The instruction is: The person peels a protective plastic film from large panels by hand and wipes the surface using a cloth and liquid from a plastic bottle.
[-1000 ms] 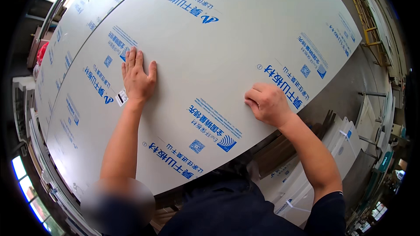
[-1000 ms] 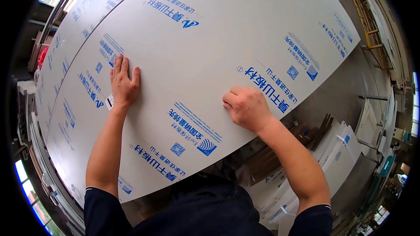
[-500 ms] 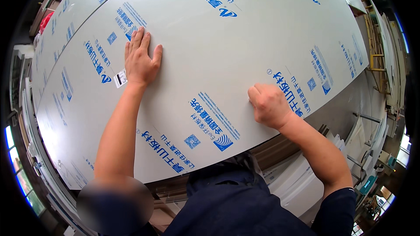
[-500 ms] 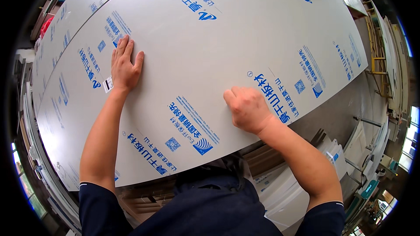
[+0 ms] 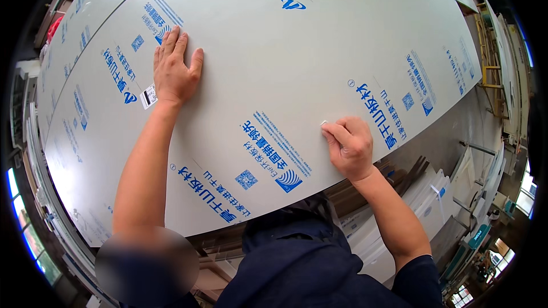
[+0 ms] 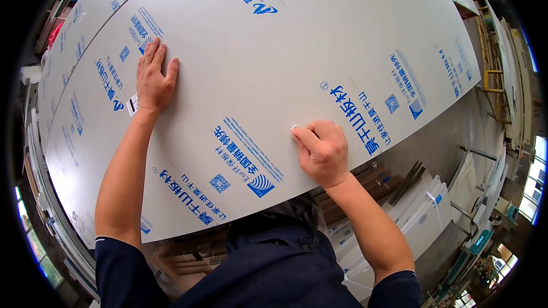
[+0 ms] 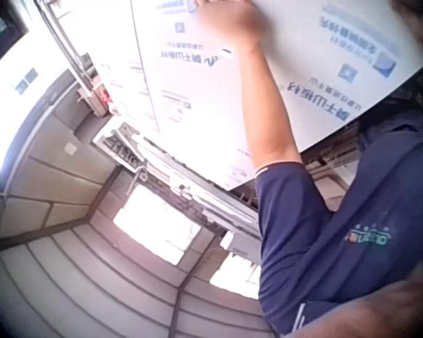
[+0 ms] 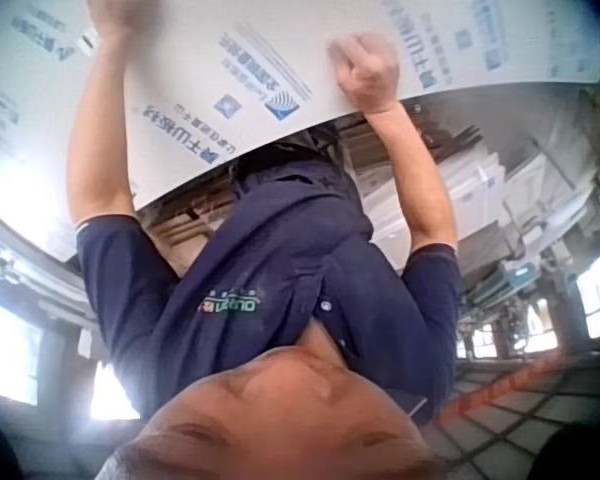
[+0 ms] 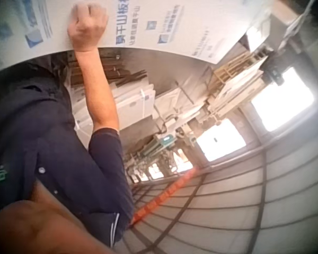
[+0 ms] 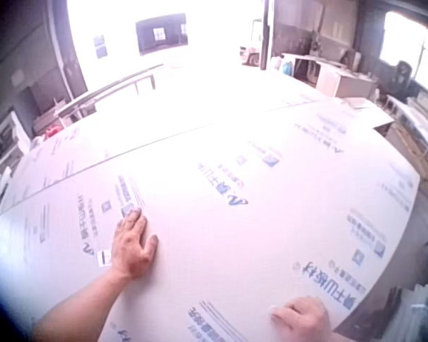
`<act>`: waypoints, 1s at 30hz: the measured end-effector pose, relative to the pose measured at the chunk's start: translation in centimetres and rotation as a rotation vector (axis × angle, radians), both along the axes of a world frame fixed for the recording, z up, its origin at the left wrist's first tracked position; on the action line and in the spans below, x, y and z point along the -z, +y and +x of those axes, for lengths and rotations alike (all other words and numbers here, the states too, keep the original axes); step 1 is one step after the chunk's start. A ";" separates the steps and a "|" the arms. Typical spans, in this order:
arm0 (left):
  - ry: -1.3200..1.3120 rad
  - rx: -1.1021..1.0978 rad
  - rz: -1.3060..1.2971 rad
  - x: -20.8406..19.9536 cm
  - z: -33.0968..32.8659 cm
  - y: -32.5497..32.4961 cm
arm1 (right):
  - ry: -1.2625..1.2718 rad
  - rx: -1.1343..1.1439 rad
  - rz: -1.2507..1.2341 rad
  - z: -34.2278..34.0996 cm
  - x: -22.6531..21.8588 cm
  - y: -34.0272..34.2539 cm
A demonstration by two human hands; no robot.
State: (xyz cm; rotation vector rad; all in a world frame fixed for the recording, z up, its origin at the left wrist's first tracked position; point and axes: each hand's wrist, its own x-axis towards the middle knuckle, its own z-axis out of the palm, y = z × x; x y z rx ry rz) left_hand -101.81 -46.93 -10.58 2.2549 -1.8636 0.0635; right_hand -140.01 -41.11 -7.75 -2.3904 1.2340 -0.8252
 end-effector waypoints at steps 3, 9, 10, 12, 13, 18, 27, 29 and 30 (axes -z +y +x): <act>-0.002 0.002 0.005 0.0 0.0 0.1 | -0.001 -0.006 -0.034 0.0 0.3 -0.1; -0.002 0.014 0.000 0.0 0.1 0.0 | -0.002 -0.049 -0.033 -0.2 0.4 -0.6; 0.006 0.011 0.000 0.0 0.2 -0.1 | -0.003 -0.051 -0.032 -0.2 0.4 -0.7; 0.023 0.005 0.001 0.0 0.2 -0.1 | -0.003 -0.055 -0.031 -0.3 0.4 -0.7; 0.024 0.005 -0.002 0.0 0.2 -0.2 | -0.012 -0.056 -0.031 -0.3 0.4 -0.7; 0.010 0.018 -0.012 -0.1 0.2 -0.2 | -0.023 -0.068 -0.019 -0.3 0.4 -0.9; 0.027 0.024 -0.032 0.1 0.3 -0.3 | -0.049 -0.080 -0.009 -2.0 0.6 0.4; 0.023 0.031 -0.036 0.2 0.4 -0.2 | 0.015 -0.101 0.018 -1.7 -0.2 0.3; 0.021 0.035 -0.038 0.3 0.5 -0.2 | 0.046 -0.111 0.032 -1.5 -0.4 0.2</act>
